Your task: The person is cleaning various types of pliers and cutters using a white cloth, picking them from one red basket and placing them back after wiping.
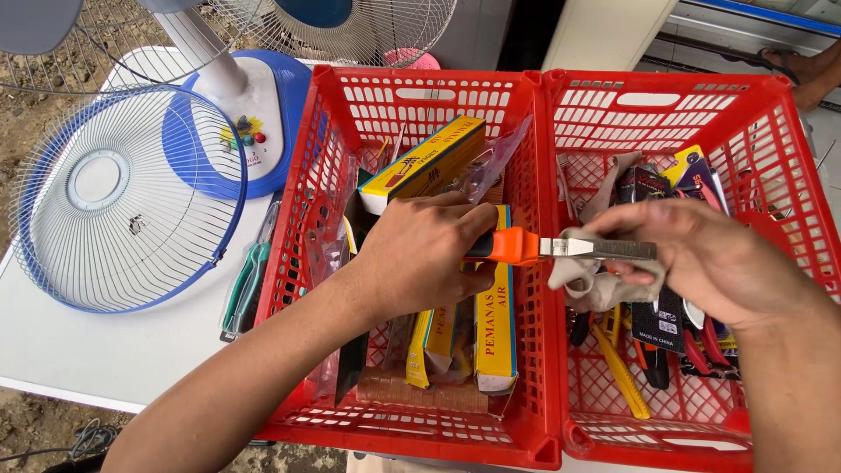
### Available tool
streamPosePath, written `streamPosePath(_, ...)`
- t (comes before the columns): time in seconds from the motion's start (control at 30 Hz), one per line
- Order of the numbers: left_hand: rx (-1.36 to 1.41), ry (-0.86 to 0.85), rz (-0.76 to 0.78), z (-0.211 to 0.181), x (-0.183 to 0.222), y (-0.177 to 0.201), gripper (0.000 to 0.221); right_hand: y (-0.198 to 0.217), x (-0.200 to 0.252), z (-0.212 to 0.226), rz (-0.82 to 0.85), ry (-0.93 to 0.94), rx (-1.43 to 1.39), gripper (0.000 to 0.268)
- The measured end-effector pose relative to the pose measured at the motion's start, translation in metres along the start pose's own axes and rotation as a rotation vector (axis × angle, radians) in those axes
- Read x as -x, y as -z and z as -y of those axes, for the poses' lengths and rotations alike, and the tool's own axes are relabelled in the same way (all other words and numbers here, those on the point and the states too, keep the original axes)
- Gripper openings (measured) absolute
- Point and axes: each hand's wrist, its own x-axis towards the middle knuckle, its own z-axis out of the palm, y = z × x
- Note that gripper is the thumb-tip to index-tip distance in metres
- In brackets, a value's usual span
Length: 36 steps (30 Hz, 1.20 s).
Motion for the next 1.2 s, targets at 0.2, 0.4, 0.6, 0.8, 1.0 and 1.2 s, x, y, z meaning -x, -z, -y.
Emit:
streamPosePath(0.2, -0.005, -0.051, 0.036, -0.005, 0.001, -0.006, 0.036, 0.01, -0.002, 0.016, -0.535, 0.314, -0.06, 0.013)
streamPosePath(0.4, -0.046, -0.087, 0.049, -0.006, 0.005, -0.031, 0.011, -0.045, 0.018, 0.035, -0.251, 0.56, 0.868, 0.017)
streamPosePath(0.6, -0.077, -0.072, 0.06, -0.001, 0.004, -0.027, 0.012, -0.074, 0.004, 0.021, -0.012, 0.493, 1.248, 0.015)
streamPosePath(0.8, -0.088, -0.035, 0.114, 0.0, 0.004, -0.027, 0.008, -0.07, 0.01, 0.015, 0.041, 0.6, 1.426, 0.013)
streamPosePath(1.0, -0.056, 0.009, 0.194, 0.0, 0.003, -0.025, 0.03, -0.072, 0.005, 0.009, -0.094, 0.743, 1.612, 0.013)
streamPosePath(1.2, -0.062, 0.007, 0.191, -0.001, 0.003, -0.024, 0.03, -0.073, -0.003, 0.008, -0.057, 0.82, 1.531, 0.013)
